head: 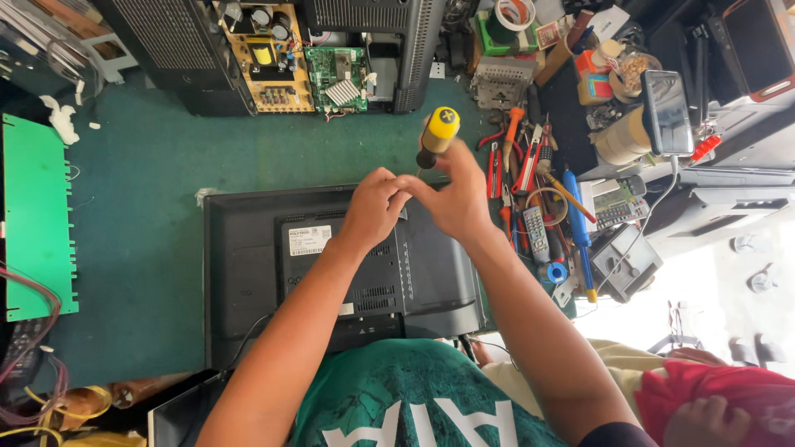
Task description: The person uses a screwdriver to remove screws from the back panel of a television. After removing the screws, the person lifts the back cover off the television to reveal the internal components.
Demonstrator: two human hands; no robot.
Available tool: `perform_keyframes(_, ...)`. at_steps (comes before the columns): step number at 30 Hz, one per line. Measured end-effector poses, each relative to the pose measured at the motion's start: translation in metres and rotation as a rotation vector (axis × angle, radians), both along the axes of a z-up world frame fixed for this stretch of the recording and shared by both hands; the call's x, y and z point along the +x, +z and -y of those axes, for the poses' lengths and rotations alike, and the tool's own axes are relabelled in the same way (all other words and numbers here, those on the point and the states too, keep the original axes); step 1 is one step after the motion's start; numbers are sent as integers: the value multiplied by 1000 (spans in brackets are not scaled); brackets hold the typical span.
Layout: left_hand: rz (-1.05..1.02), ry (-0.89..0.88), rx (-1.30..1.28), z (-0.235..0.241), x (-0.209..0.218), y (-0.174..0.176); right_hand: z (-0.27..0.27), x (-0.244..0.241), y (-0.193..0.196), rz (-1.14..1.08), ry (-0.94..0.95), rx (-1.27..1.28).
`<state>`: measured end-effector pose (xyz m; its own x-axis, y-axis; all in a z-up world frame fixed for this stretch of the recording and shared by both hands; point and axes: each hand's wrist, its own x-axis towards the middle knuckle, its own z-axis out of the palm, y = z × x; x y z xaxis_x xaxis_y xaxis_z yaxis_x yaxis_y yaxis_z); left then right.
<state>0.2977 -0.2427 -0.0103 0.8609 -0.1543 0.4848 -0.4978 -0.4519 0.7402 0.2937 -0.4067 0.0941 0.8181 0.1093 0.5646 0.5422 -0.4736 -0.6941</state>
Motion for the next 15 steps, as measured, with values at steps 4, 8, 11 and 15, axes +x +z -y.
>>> perform_keyframes(4, -30, -15, 18, 1, -5, 3, -23, -19, 57, -51, 209, 416)
perform_keyframes(8, -89, -99, 23, -2, -12, 19, -16, 8, 72, -326, 523, 628)
perform_keyframes(11, -84, -91, -22, -7, -9, 23, -22, 15, 89, -212, 572, 579)
perform_keyframes(15, -201, -93, -14, -12, -6, 43, -31, 17, 89, -57, 361, 514)
